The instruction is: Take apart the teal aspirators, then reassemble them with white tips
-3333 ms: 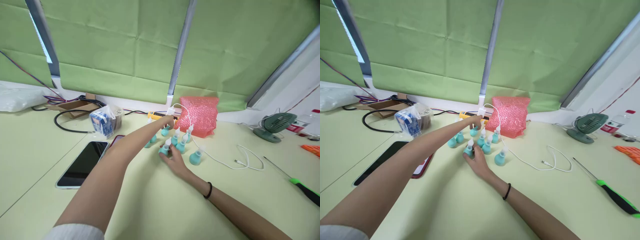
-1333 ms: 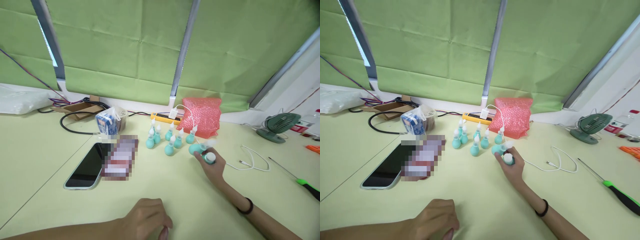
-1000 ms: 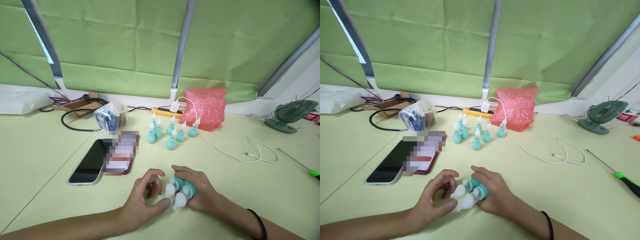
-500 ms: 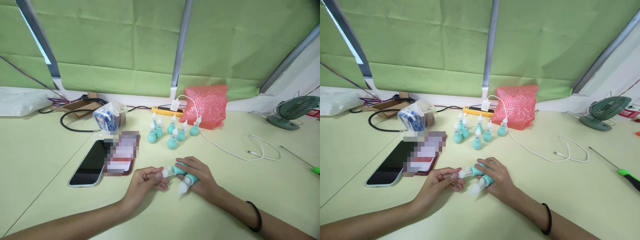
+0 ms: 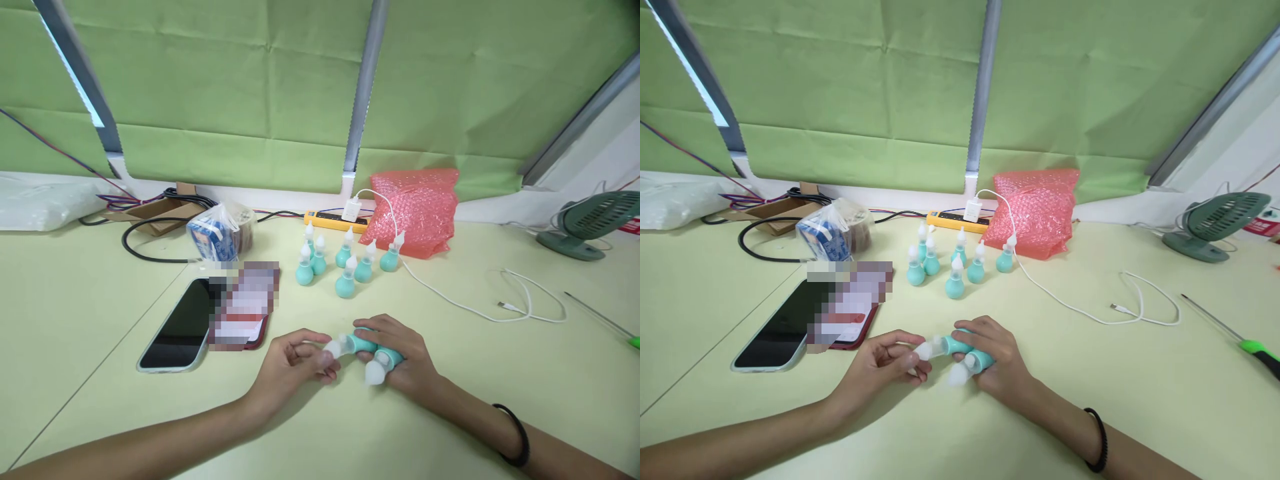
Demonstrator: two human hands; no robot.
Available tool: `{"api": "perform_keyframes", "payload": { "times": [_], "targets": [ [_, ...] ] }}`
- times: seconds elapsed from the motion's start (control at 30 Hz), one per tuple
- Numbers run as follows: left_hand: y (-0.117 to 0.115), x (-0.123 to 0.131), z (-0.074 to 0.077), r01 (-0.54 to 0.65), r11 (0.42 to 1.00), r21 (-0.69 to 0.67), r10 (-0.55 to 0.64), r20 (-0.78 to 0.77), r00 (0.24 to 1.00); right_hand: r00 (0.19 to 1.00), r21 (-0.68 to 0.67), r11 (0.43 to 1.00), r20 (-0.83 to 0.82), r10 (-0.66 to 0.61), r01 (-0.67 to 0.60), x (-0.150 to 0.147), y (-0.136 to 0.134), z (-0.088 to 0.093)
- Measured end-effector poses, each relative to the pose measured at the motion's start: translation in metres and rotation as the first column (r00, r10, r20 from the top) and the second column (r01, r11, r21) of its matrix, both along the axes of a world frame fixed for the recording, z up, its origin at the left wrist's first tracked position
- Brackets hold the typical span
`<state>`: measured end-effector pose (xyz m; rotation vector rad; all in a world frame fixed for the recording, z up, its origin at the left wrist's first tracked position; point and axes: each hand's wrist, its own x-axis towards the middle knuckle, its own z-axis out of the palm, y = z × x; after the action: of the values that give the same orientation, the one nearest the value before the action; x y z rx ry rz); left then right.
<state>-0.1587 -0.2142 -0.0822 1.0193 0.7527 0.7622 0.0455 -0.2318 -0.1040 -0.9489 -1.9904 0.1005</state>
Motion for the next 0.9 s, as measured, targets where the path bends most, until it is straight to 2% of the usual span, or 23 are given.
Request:
{"api": "perform_keyframes", "payload": {
  "times": [0.1,0.17,0.37,0.43,0.47,0.5,0.57,0.6,0.63,0.67,0.7,0.77,0.83,0.9],
  "targets": [
    [-0.002,0.000,0.000,-0.050,0.990,0.136,0.060,-0.074,0.995,1.000,-0.001,1.000,0.011,0.016,-0.016,-0.003,-0.002,0.001],
    [-0.003,-0.001,0.000,-0.045,0.983,0.180,0.062,-0.090,0.994,0.999,-0.011,0.999,0.017,0.033,-0.032,-0.004,-0.003,0.002],
    [-0.002,-0.003,0.005,0.049,0.983,0.178,-0.032,-0.095,0.995,0.998,-0.054,0.998,-0.057,0.023,-0.026,-0.004,-0.002,0.004],
    [0.002,-0.005,0.005,0.037,0.953,0.299,0.016,-0.173,0.985,0.992,-0.063,0.998,-0.123,-0.011,0.003,-0.003,-0.002,0.006],
    [0.006,-0.007,0.004,0.027,0.902,0.431,0.078,-0.224,0.972,0.987,-0.069,0.997,-0.157,-0.039,0.028,-0.003,-0.002,0.007],
    [0.011,-0.009,0.003,0.027,0.806,0.591,0.168,-0.272,0.947,0.980,-0.076,0.995,-0.187,-0.070,0.057,-0.002,-0.002,0.008],
    [0.022,-0.011,0.001,0.129,0.469,0.874,0.370,-0.327,0.870,0.966,-0.094,0.990,-0.226,-0.126,0.107,-0.001,-0.001,0.009],
    [0.027,-0.012,0.000,0.228,0.310,0.923,0.464,-0.357,0.811,0.962,-0.105,0.987,-0.232,-0.142,0.121,0.000,0.000,0.009],
    [0.032,-0.013,-0.001,0.340,0.199,0.919,0.538,-0.393,0.746,0.961,-0.113,0.986,-0.233,-0.150,0.126,0.000,0.001,0.008],
    [0.035,-0.013,-0.002,0.445,0.133,0.885,0.590,-0.432,0.682,0.964,-0.122,0.985,-0.224,-0.146,0.121,0.001,0.002,0.007],
    [0.037,-0.012,-0.003,0.534,0.108,0.839,0.617,-0.478,0.625,0.969,-0.127,0.986,-0.210,-0.133,0.108,0.001,0.003,0.006],
    [0.040,-0.011,-0.004,0.639,0.122,0.760,0.604,-0.568,0.559,0.979,-0.126,0.989,-0.176,-0.101,0.079,0.001,0.005,0.003],
    [0.040,-0.010,-0.004,0.660,0.176,0.731,0.548,-0.629,0.551,0.987,-0.109,0.992,-0.140,-0.076,0.061,0.001,0.006,0.002],
    [0.039,-0.010,-0.002,0.627,0.225,0.746,0.507,-0.639,0.578,0.992,-0.082,0.995,-0.108,-0.066,0.057,0.000,0.006,0.001]
  ]
}}
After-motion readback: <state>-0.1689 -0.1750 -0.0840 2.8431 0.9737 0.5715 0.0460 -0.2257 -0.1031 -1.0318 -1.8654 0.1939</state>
